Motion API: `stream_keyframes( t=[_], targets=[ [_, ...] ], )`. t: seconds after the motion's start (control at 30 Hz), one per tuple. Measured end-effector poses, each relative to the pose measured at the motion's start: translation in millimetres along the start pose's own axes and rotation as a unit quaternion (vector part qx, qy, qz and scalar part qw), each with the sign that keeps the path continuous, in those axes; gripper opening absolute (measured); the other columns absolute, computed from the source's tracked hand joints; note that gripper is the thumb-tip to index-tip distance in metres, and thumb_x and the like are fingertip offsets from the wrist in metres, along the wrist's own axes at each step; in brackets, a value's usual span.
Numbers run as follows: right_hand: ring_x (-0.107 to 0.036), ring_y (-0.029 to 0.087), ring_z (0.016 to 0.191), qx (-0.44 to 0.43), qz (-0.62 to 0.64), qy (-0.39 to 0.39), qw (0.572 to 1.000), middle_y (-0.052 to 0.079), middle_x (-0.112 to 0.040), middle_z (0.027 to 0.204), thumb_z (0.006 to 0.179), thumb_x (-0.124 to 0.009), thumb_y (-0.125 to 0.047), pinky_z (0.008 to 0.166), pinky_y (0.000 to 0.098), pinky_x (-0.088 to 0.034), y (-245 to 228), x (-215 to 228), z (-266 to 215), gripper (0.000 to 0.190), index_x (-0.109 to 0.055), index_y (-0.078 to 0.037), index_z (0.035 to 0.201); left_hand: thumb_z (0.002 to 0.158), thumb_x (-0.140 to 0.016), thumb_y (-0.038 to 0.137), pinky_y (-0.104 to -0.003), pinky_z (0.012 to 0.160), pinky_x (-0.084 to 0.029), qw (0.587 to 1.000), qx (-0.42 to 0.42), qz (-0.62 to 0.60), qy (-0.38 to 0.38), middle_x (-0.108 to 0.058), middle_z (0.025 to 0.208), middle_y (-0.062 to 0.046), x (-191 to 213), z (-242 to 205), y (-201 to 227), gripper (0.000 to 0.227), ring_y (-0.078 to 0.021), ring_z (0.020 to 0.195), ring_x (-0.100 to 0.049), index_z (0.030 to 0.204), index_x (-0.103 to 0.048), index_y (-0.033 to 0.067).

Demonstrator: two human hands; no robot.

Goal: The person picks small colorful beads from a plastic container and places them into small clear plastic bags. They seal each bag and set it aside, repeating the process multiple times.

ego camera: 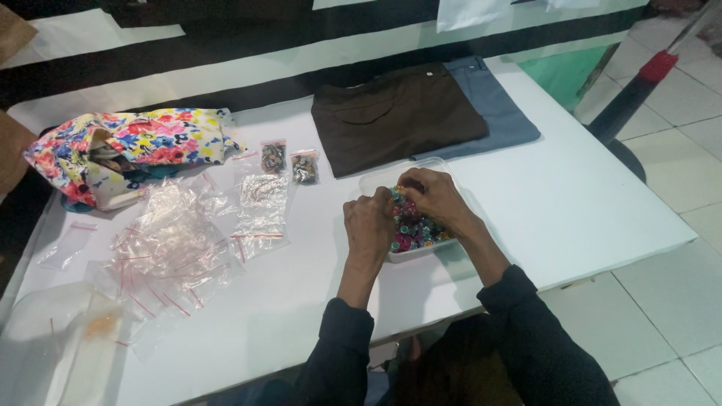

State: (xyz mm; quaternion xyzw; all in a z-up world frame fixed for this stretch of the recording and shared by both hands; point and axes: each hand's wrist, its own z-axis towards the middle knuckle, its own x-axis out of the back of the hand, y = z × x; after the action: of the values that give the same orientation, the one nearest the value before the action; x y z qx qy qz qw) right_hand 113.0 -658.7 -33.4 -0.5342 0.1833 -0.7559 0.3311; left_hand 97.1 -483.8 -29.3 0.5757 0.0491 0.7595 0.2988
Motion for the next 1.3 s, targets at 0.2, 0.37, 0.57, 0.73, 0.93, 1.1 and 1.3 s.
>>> stream_keyframes(
  t=[0.2, 0.37, 0.57, 0.73, 0.93, 1.1, 1.3],
  targets=[
    [-0.073, 0.037, 0.1, 0.03, -0.064, 0.017, 0.997, 0.013, -0.075, 0.1, 0.092, -0.073, -0.017, 0.089, 0.0481, -0.058, 23, -11, 5, 0.02, -0.068, -0.017, 0.111, 0.099, -0.063, 0.015, -0.044, 0.101, -0.048, 1.0, -0.007, 0.003, -0.001, -0.074, 0.081, -0.007, -2, 0, -2, 0.007, -0.026, 0.092, -0.076, 0.105, -0.068, 0.0162],
    [-0.073, 0.036, 0.095, 0.048, -0.075, 0.029, 0.996, 0.014, -0.074, 0.095, 0.096, -0.069, -0.023, 0.086, 0.0463, -0.057, 25, -16, 4, 0.017, -0.069, -0.017, 0.112, 0.099, -0.065, 0.013, -0.045, 0.1, -0.048, 1.0, -0.028, 0.0, 0.011, -0.077, 0.088, -0.006, -8, 0, -7, 0.013, -0.025, 0.098, -0.075, 0.109, -0.071, 0.0178],
    [-0.074, 0.036, 0.093, 0.1, -0.098, 0.08, 0.987, 0.014, -0.075, 0.097, 0.1, -0.065, -0.026, 0.082, 0.0449, -0.059, 13, -10, 4, 0.021, -0.071, -0.014, 0.116, 0.1, -0.063, 0.015, -0.046, 0.106, -0.044, 0.998, -0.047, 0.016, 0.025, -0.078, 0.096, -0.005, -13, 5, -6, 0.017, -0.0226, 0.101, -0.075, 0.115, -0.07, 0.0192],
    [-0.074, 0.029, 0.089, 0.15, -0.178, 0.127, 0.964, 0.007, -0.073, 0.092, 0.099, -0.071, -0.026, 0.075, 0.0387, -0.061, -13, -2, -5, 0.014, -0.072, -0.017, 0.11, 0.097, -0.071, 0.017, -0.045, 0.108, -0.043, 0.981, -0.122, 0.051, 0.142, -0.077, 0.098, -0.002, -19, 3, -12, 0.017, -0.0185, 0.102, -0.074, 0.113, -0.071, 0.0204],
    [-0.074, 0.023, 0.088, 0.201, -0.229, 0.202, 0.931, 0.002, -0.071, 0.092, 0.1, -0.074, -0.023, 0.073, 0.0322, -0.062, -85, -4, -36, 0.009, -0.074, -0.019, 0.108, 0.094, -0.078, 0.016, -0.041, 0.099, -0.05, 0.941, -0.129, -0.019, 0.312, -0.076, 0.098, -0.007, 42, -44, -12, 0.017, -0.0224, 0.101, -0.073, 0.11, -0.072, 0.0124],
    [-0.075, 0.022, 0.087, 0.206, -0.097, 0.194, 0.954, 0.001, -0.075, 0.091, 0.095, -0.075, -0.019, 0.069, 0.0301, -0.062, -151, -54, -77, 0.006, -0.076, -0.015, 0.099, 0.101, -0.069, 0.028, -0.039, 0.092, -0.053, 0.954, -0.005, -0.068, 0.291, -0.071, 0.094, 0.0, 66, -105, -70, 0.017, -0.0186, 0.1, -0.07, 0.113, -0.071, 0.0173],
    [-0.076, 0.023, 0.089, 0.081, 0.003, 0.062, 0.995, 0.006, -0.077, 0.096, 0.098, -0.071, -0.024, 0.072, 0.0309, -0.064, -130, -147, -89, 0.015, -0.075, -0.013, 0.107, 0.099, -0.066, 0.044, -0.034, 0.097, -0.049, 0.988, 0.119, 0.021, 0.094, -0.069, 0.096, 0.008, 33, -135, -160, 0.021, -0.0121, 0.103, -0.067, 0.113, -0.073, 0.0306]
  ],
)
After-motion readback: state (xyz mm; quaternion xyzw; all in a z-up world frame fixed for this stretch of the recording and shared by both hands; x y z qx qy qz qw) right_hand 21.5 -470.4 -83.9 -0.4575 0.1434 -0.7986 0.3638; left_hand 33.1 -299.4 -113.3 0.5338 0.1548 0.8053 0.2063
